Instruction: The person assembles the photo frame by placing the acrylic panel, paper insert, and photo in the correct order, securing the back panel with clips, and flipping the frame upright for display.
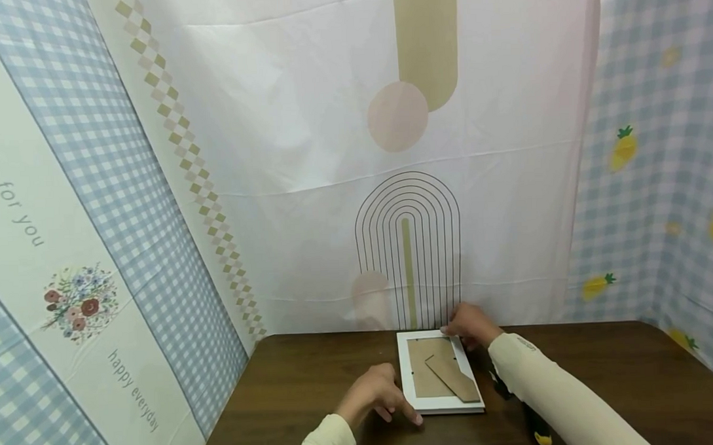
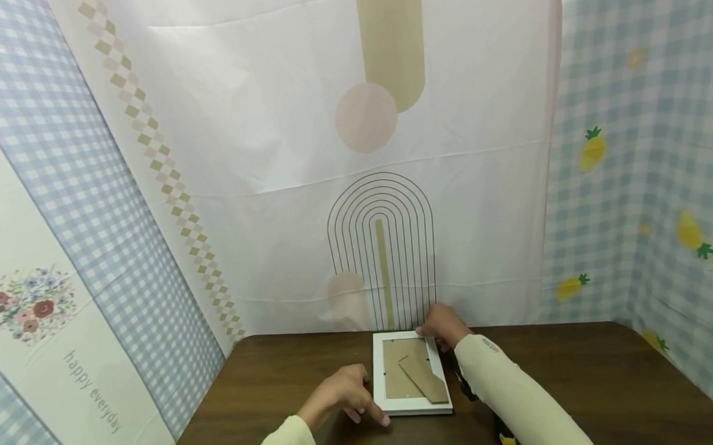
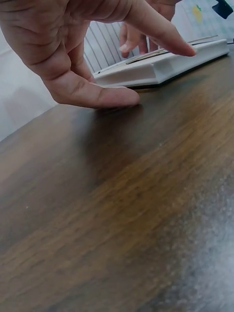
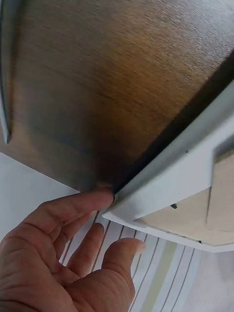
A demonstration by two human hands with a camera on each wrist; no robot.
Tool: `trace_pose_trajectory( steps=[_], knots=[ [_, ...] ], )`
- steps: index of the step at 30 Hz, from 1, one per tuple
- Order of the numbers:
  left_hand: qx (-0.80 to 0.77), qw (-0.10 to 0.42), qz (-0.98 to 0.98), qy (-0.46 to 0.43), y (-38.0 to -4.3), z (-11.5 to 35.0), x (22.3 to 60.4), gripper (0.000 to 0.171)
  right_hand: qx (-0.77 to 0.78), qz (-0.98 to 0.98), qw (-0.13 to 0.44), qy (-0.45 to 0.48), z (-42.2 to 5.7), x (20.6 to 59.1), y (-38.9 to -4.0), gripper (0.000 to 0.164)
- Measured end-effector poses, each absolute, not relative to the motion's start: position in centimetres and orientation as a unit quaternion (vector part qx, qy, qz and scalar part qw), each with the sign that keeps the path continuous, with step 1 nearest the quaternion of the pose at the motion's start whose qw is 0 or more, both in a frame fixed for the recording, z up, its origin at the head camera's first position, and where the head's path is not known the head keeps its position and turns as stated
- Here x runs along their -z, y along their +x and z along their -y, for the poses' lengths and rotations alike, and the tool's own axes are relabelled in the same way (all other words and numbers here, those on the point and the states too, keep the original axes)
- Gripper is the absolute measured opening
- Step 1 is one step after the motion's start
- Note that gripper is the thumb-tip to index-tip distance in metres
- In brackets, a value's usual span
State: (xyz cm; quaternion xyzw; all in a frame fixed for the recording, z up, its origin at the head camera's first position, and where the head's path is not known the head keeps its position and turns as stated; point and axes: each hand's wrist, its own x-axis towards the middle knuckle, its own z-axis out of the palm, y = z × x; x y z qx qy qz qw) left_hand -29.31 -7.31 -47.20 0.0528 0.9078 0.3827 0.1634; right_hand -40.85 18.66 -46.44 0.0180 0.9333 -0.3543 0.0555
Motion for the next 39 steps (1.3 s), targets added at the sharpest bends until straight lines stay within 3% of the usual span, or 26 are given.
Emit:
trace_pose_trajectory(
  steps=[7,12,19,28,39],
  knots=[
    [-0.384,0.155,-0.908,0.057,-29.2,7.0,47.6,0.066,0.353,-0.933,0.064,0.011,-18.8,48.9,-43.5,0.028],
    [-0.391,0.132,-0.908,0.072,-29.1,6.8,47.7,0.06,0.338,-0.939,0.064,0.007,-19.6,51.8,-46.6,0.028],
    [-0.406,0.131,-0.901,0.078,-29.4,6.5,48.0,0.058,0.309,-0.948,0.069,0.016,-17.8,48.2,-42.9,0.022],
    [-0.416,0.137,-0.896,0.078,-29.5,6.4,47.9,0.058,0.312,-0.948,0.055,-0.003,-18.9,51.9,-46.5,0.026],
    [-0.403,0.138,-0.901,0.08,-29.4,6.4,47.6,0.045,0.326,-0.944,0.036,-0.016,-18.9,52.9,-46.8,0.023]
  ],
)
